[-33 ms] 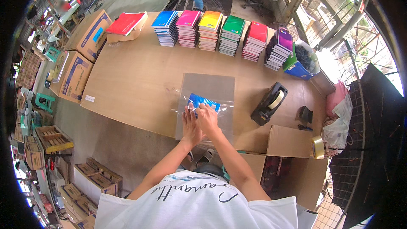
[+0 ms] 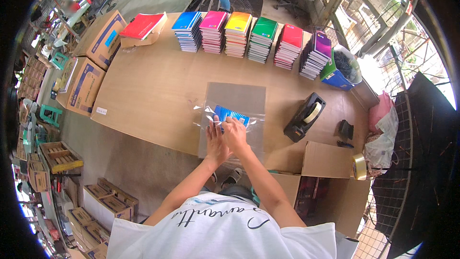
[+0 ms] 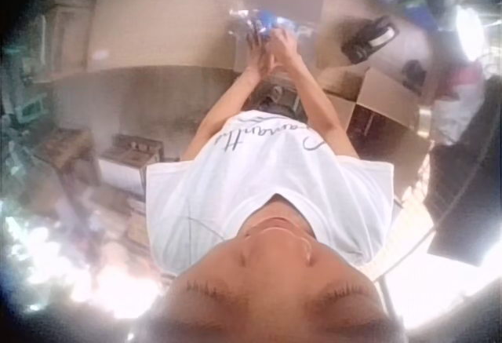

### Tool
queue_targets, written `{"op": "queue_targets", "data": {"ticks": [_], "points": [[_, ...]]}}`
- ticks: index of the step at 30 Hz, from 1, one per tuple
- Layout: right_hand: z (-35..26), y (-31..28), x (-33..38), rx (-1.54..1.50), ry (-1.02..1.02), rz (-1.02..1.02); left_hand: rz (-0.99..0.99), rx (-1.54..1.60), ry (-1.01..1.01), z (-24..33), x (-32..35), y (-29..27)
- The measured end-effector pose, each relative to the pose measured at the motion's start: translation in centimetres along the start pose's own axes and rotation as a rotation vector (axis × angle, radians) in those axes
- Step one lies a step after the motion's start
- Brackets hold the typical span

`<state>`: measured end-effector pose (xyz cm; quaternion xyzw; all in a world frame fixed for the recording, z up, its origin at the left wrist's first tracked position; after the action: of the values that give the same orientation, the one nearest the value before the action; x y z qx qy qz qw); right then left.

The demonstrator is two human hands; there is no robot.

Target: The person picks up notebooks of various colors from stacks on a table, places them into a clear plastic bag, seals the bag with tape from a dispenser, and places the packaged notebooks into a cardboard box.

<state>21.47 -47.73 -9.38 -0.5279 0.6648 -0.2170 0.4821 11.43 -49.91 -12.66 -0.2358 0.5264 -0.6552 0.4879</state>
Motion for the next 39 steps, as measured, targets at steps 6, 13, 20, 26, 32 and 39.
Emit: {"op": "queue_targets", "data": {"ticks": [6, 13, 20, 26, 32, 39], "points": [[-0.3, 0.6, 0.2, 0.058, 0.008, -0.067, -0.048, 0.051, -0.029, -0.2, -0.1, -0.2], [-1.9, 0.4, 0.4, 0.154, 0.04, -0.099, -0.15, 0.03, -0.036, -0.6, 0.0, 0.0], [-3.1, -0.4, 2.4, 0.317, 0.011, -0.076, -0.049, 0.099, 0.134, -3.9, 4.0, -1.5], [-3.4, 1.4, 4.2, 0.338, 0.109, -0.008, 0.258, 0.071, 0.463, -6.4, -1.7, -5.8], [-2.9, 1.3, 6.1, 0.263, 0.032, 0.127, 0.204, 0.119, 0.537, -8.5, -2.7, -1.6], [2.9, -6.5, 15.0, 0.294, 0.182, -0.045, 0.258, 0.161, 0.483, -8.1, -2.6, -2.0]]}}
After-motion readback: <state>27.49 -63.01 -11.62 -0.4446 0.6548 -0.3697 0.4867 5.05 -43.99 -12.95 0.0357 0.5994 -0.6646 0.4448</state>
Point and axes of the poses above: each hand's wrist, its own x-axis away from the middle knuckle, its own y-axis out of the palm, z = x × y, the point moved 2 cm from there along -x, towards the middle knuckle, and after that the axes turned 3 degrees about z, right-handed, at the moved point
